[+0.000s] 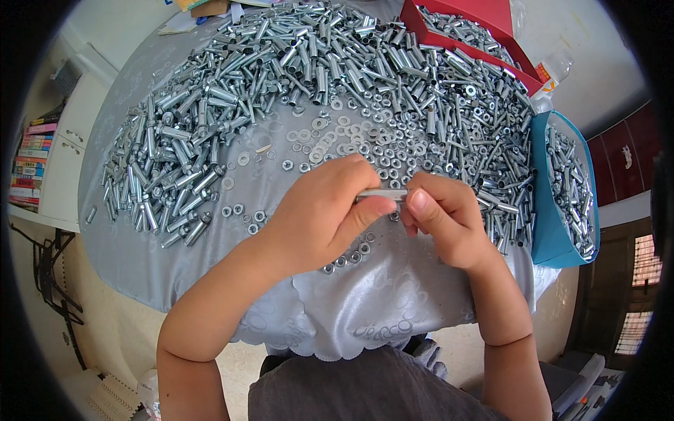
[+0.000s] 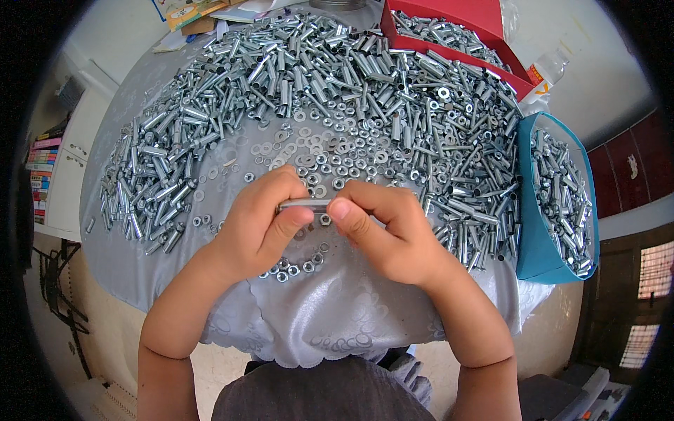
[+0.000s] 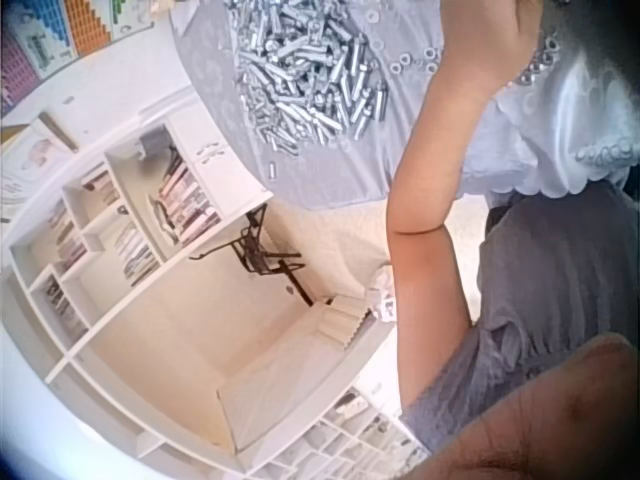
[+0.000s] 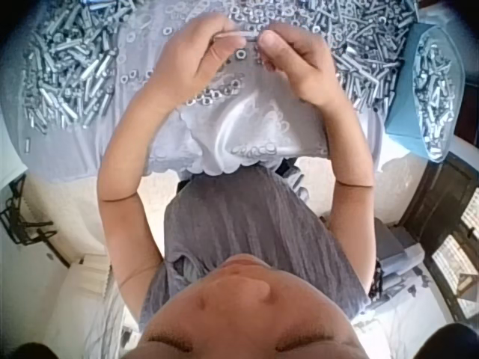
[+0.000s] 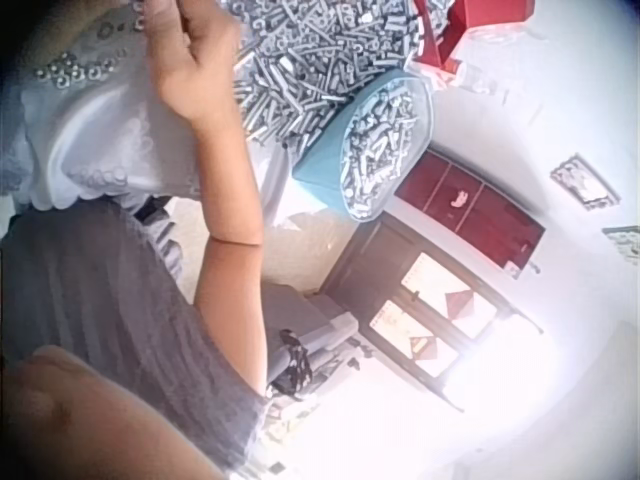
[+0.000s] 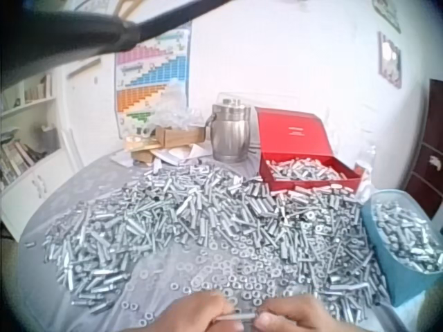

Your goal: The person sits at a table covered with a large pile of metal bolts, nuts, and washers. They repeatedly pick up a bolt, slide a washer onto it, and then thread a nut onto the bolt by hand. The person continues this repetitive assembly process throughout the video, handling the hardware components one at a time.

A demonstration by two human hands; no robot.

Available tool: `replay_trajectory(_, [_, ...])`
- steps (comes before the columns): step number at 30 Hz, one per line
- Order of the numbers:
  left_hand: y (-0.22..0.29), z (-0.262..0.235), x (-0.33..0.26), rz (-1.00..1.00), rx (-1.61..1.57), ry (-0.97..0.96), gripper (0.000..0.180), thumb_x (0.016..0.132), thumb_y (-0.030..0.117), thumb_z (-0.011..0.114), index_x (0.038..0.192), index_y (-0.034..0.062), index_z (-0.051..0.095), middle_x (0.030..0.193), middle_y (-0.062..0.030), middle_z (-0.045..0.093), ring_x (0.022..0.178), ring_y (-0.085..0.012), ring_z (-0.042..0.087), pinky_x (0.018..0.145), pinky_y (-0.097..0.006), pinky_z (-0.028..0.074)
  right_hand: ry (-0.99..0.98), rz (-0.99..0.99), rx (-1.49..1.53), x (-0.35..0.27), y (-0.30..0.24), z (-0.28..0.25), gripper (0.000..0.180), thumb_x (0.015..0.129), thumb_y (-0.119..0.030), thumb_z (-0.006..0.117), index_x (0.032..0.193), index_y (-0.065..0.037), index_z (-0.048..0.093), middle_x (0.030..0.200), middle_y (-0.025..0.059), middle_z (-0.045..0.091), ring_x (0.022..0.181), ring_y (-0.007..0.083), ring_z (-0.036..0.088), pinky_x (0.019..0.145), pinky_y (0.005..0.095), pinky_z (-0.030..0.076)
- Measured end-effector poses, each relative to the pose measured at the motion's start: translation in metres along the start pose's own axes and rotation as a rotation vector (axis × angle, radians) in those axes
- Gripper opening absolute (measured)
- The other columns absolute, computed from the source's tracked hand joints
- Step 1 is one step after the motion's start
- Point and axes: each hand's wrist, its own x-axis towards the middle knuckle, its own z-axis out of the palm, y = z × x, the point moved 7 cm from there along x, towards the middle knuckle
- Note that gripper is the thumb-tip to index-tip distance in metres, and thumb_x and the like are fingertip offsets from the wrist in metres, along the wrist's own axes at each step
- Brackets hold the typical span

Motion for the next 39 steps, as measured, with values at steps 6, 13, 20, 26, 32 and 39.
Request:
replay_trajectory(6, [0.009, -0.005, -0.001, 0.248, 0.227, 0.100, 0.025, 0.084, 0.027, 0.059, 0.081, 0.0039, 0.050, 0.071, -0.0095, 0.048, 0.062, -0.0262, 0.048, 0.055, -0.035, 0.038, -0.064, 0.182, 0.296, 0.001, 0.007, 0.007, 0.043, 0.095, -0.035, 0.042, 0.068, -0.003, 0.054, 0.059, 0.0001, 0.049, 0.055, 0.0079, 0.044, 0.052, 0.0234, 0.035])
replay_trajectory(13, [-0.056, -0.060, -0.008, -0.294, -0.702, 0.611, 0.033, 0.095, 0.033, 0.041, 0.077, 0.0070, 0.049, 0.070, -0.0012, 0.044, 0.062, -0.0122, 0.043, 0.058, -0.029, 0.038, 0.246, 0.007, 0.401, 0.004, 0.006, -0.018, 0.034, 0.095, -0.033, 0.040, 0.098, -0.002, 0.053, 0.065, 0.0013, 0.049, 0.055, 0.0089, 0.047, 0.052, 0.0211, 0.038])
replay_trajectory(20, [-0.088, -0.140, -0.038, -0.485, -0.756, 1.223, 0.038, 0.094, 0.039, 0.038, 0.094, 0.0026, 0.048, 0.080, -0.0031, 0.044, 0.069, -0.0133, 0.041, 0.066, -0.028, 0.037, 0.547, 0.080, 0.583, 0.006, 0.018, -0.061, 0.028, 0.094, -0.026, 0.043, 0.096, 0.000, 0.053, 0.065, 0.0009, 0.048, 0.055, 0.0101, 0.047, 0.052, 0.0226, 0.039])
replay_trajectory(26, [-0.063, -0.096, -0.016, -0.449, -0.543, 0.845, 0.033, 0.092, 0.032, 0.044, 0.098, 0.0006, 0.051, 0.084, -0.0032, 0.047, 0.069, -0.0124, 0.044, 0.066, -0.026, 0.037, 0.639, 0.060, 0.167, -0.001, 0.009, -0.096, 0.020, 0.089, -0.020, 0.052, 0.094, -0.001, 0.057, 0.072, 0.0006, 0.055, 0.063, 0.0077, 0.051, 0.060, 0.0211, 0.042])
replay_trajectory(32, [-0.036, -0.051, -0.004, -0.298, -0.203, 0.532, 0.016, 0.089, 0.014, 0.053, 0.100, 0.0032, 0.052, 0.084, 0.0004, 0.049, 0.073, -0.0056, 0.045, 0.067, -0.019, 0.038, 0.624, 0.064, -0.873, -0.008, 0.000, -0.110, 0.068, 0.070, -0.037, 0.072, 0.117, 0.005, 0.046, 0.118, 0.0220, 0.049, 0.116, 0.0316, 0.041, 0.097, 0.0412, 0.032])
replay_trajectory(39, [-0.037, -0.042, -0.002, -0.272, -0.154, 0.453, 0.017, 0.086, 0.011, 0.057, 0.098, 0.0017, 0.051, 0.085, -0.0003, 0.049, 0.074, -0.0049, 0.046, 0.068, -0.019, 0.039, 0.428, 0.354, -1.107, -0.020, 0.037, -0.131, 0.130, 0.050, -0.058, 0.078, 0.139, 0.004, 0.006, 0.136, 0.0331, 0.023, 0.130, 0.0458, 0.018, 0.107, 0.0488, 0.015])
